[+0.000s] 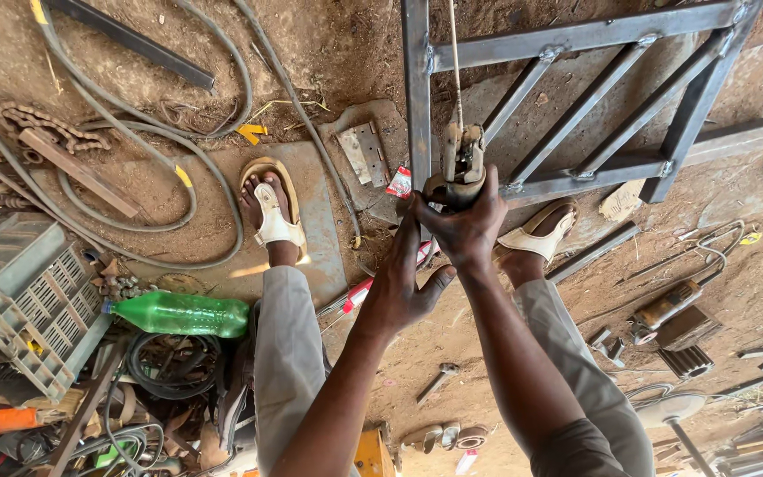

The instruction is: The person welds a metal frame using a handheld welding torch. They position the torch at various joints, create welds with visible sparks, and adjust their stance to reach different sections of the frame.

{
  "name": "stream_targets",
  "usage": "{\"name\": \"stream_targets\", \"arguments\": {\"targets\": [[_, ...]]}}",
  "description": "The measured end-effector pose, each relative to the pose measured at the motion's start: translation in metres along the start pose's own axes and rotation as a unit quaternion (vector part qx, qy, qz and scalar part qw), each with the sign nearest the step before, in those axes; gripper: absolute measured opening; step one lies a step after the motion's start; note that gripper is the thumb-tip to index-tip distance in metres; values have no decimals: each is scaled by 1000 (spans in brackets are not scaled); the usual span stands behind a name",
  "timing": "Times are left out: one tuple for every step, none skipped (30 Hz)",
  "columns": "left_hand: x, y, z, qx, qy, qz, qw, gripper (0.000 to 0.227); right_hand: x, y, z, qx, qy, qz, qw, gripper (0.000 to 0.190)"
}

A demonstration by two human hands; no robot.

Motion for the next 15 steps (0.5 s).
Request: {"name": "stream_targets", "arguments": {"targets": [[1,0,0,0,-2,-1,1000,103,1,1,-1,1,-6,2,1000,61],[2,0,0,1,-3,-1,1000,104,2,1,-1,1,-12,4,1000,62],[2,-2,1,-12,9,-4,1000,102,4,2,-1,1,-18,5,1000,62],[1,-3,1,-20,24,-5,1000,101,2,3,-1,2,-9,-36,999,63],[1,-4,1,-27,39,-7,999,99,0,6,-1,3,-1,-77,997,63],[2,-4,2,-25,43,11,999,93,-3,4,1,-5,10,-114,993,64],[2,-5,4,-23,47,28,998,88,-4,0,4,-9,4,-93,996,64],[3,-6,2,-15,55,47,997,83,-7,-8,5,-20,0,-68,997,65],[16,-2,-1,9,-6,149,989,81,-14,-18,5,-31,-4,-42,999,66],[27,8,1,49,-72,247,965,79,-25,-37,10,-79,2,-50,996,63],[24,-3,0,32,-30,151,988,74,-39,-59,14,-128,7,-57,990,61],[18,-10,3,15,17,54,998,69,-56,-84,25,-176,13,-66,982,59],[20,-8,5,23,11,32,999,66,-76,-125,39,-235,19,-63,970,50],[21,-11,3,19,-2,4,1000,62,-98,-167,45,-282,22,-69,957,42],[22,-10,-3,38,-7,-19,999,62,-121,-220,56,-357,69,10,932,29]]}}
Point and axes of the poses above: each hand's wrist, its own z-axis away from the middle knuckle, its own y-axis out of the palm, x = y × z, the point moved 8 cm from there along -z, towards the middle knuckle, and after that the axes turned 8 degrees about x, right-handed, at the moved point
